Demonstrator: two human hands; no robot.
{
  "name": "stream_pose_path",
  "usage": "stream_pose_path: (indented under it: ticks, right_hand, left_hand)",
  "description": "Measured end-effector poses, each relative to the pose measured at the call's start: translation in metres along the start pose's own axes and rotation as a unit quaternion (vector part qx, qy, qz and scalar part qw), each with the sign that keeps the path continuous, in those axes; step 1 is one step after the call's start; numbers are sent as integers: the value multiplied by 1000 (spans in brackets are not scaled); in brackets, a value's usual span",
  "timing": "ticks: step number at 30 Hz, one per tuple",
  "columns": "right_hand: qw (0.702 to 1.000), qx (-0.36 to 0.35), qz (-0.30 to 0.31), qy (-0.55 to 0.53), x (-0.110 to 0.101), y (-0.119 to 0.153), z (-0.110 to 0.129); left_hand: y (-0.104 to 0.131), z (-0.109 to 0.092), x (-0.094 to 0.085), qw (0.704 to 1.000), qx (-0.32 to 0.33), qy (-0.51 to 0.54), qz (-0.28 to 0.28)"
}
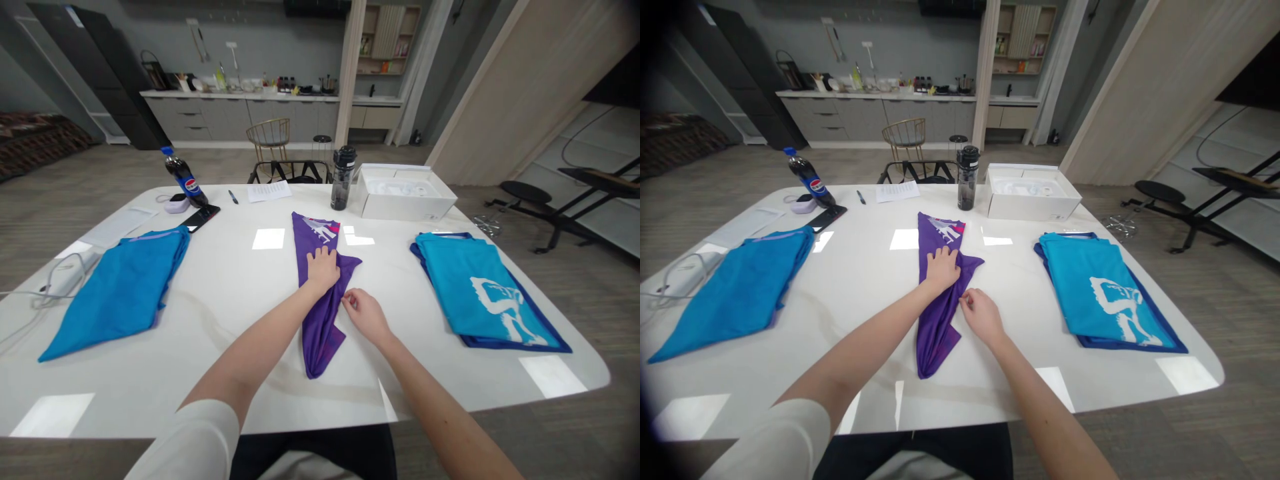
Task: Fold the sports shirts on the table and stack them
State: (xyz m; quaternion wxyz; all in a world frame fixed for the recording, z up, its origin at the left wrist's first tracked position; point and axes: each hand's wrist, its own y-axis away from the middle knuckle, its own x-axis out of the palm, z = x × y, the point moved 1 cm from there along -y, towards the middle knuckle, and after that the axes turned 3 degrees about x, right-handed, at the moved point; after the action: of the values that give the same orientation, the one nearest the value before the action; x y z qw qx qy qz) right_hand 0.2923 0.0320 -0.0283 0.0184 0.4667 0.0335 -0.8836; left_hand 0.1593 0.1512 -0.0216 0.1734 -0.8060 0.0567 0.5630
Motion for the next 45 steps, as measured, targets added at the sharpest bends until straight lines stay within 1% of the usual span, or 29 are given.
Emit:
stream_pose_path:
  ticks: [2, 3, 5, 6, 8, 10, 12, 14, 15, 16, 17, 18, 19, 20, 21, 22, 24, 25, 27, 29, 31, 34, 37, 38, 40, 42, 43, 44, 45]
  right_hand:
    - [999, 0, -51, 20, 2, -16, 0]
    - [997, 4, -74, 33, 3, -25, 1]
    - [991, 23, -117, 62, 4, -43, 2]
    - [987, 37, -136, 74, 5, -51, 1]
    - [981, 58, -159, 95, 8, -64, -2]
    - [978, 66, -163, 113, 13, -72, -7]
    - [977, 59, -158, 132, 18, -74, -10]
    - [977, 37, -149, 151, 23, -73, -11]
    - [977, 23, -142, 159, 25, -72, -11]
    - [977, 9, -134, 166, 26, -71, -10]
    - [977, -3, -129, 170, 27, -71, -9]
    - [977, -9, -126, 171, 27, -71, -8]
    - [978, -11, -124, 170, 27, -71, -7]
    - [978, -9, -124, 168, 27, -71, -7]
    - [978, -5, -123, 165, 26, -71, -7]
    - [979, 0, -122, 163, 26, -72, -8]
    - [980, 6, -116, 162, 25, -72, -9]
    - [980, 9, -113, 163, 25, -73, -9]
    - [979, 14, -111, 168, 25, -73, -10]
    - [978, 18, -111, 175, 25, -73, -9]
    - [977, 20, -111, 180, 25, -74, -8]
    - [976, 21, -112, 185, 25, -74, -6]
    - [974, 25, -113, 194, 25, -74, -6]
    - [974, 26, -114, 197, 25, -74, -6]
    - [972, 28, -112, 203, 25, -74, -7]
    - [971, 29, -110, 209, 26, -73, -7]
    - [971, 28, -109, 212, 27, -73, -7]
    - [970, 26, -109, 214, 27, -72, -7]
    - [970, 24, -110, 216, 28, -72, -6]
  left_hand:
    - [2, 7, -10, 999, -29, 20, -6]
    - [2, 12, -16, 998, -41, 48, -17]
    - [6, 29, -27, 987, -66, 135, -62]
    - [9, 41, -33, 975, -84, 185, -93]
    - [21, 72, -42, 942, -134, 273, -142]
    - [42, 110, -48, 913, -202, 320, -156]
    - [68, 145, -53, 903, -250, 315, -154]
    - [91, 169, -60, 916, -278, 237, -169]
    - [98, 174, -64, 928, -268, 178, -185]
    - [103, 174, -67, 943, -240, 119, -199]
    - [103, 169, -70, 957, -193, 70, -202]
    - [100, 159, -71, 971, -136, 38, -192]
    - [93, 147, -70, 983, -77, 24, -165]
    - [83, 133, -67, 992, -25, 25, -125]
    - [72, 119, -62, 996, 11, 25, -85]
    - [60, 105, -57, 998, 31, 20, -46]
    - [38, 83, -44, 999, 37, 17, 27]
    - [29, 75, -38, 998, 35, 15, 54]
    - [17, 66, -30, 996, 33, 13, 80]
    - [13, 65, -26, 996, 35, 15, 86]
    - [15, 69, -25, 996, 33, 18, 75]
    - [21, 80, -28, 999, 17, -2, 49]
    - [24, 88, -32, 998, 12, -1, 56]
    - [27, 89, -35, 998, 21, 20, 55]
    - [37, 91, -46, 994, 60, 79, 39]
    - [55, 95, -63, 985, 113, 130, 34]
    - [66, 100, -71, 980, 134, 141, 48]
    - [77, 106, -80, 976, 146, 140, 79]
    - [88, 112, -88, 973, 147, 130, 123]
